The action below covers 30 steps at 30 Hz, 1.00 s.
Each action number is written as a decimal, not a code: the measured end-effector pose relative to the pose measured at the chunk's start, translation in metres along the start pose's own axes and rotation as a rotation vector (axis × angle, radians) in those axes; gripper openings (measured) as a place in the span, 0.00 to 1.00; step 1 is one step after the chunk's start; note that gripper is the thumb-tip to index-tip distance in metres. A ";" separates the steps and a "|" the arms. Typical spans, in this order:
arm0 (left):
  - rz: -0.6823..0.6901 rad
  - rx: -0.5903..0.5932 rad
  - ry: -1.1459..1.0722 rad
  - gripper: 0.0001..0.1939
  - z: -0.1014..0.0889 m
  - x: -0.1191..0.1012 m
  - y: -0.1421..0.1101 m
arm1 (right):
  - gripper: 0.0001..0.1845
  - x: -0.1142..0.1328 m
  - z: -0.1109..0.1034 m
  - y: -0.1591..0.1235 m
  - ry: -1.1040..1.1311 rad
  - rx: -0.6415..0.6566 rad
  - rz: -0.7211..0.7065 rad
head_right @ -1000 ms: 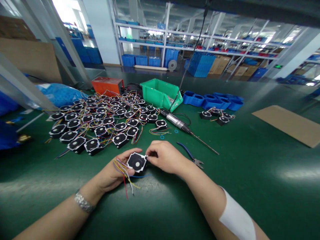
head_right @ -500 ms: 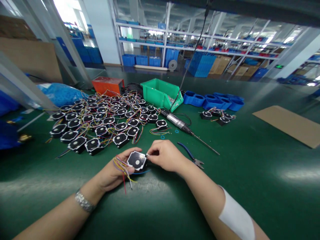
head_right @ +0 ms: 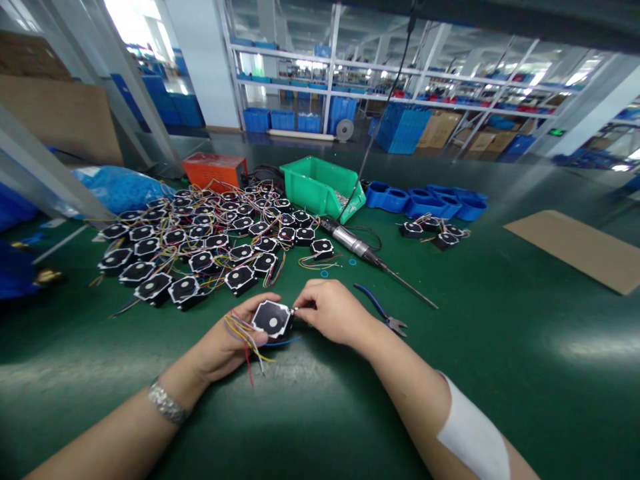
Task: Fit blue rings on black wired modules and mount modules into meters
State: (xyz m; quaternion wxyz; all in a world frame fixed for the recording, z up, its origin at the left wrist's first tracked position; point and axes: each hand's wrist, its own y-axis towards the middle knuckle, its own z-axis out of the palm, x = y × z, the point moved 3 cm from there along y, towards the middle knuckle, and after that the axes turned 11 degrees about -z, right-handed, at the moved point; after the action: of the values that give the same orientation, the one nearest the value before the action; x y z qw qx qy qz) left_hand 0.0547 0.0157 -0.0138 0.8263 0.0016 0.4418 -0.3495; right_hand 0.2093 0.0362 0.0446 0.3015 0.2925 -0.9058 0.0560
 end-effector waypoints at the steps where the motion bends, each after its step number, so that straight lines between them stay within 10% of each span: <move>1: 0.003 -0.001 -0.007 0.28 0.000 0.000 0.000 | 0.04 0.000 -0.001 0.000 0.008 -0.020 0.017; 11: 0.110 -0.106 -0.051 0.25 -0.004 -0.003 0.003 | 0.07 -0.002 0.025 0.001 0.462 -0.186 0.267; 30: 0.203 -0.258 -0.066 0.23 -0.003 -0.005 0.003 | 0.09 -0.004 0.045 0.001 0.547 -0.465 0.260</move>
State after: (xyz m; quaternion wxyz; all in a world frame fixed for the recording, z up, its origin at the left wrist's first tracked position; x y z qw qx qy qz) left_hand 0.0523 0.0217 -0.0132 0.8647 -0.0714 0.4533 -0.2044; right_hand 0.1882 0.0266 0.0056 0.5809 0.0732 -0.8098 -0.0371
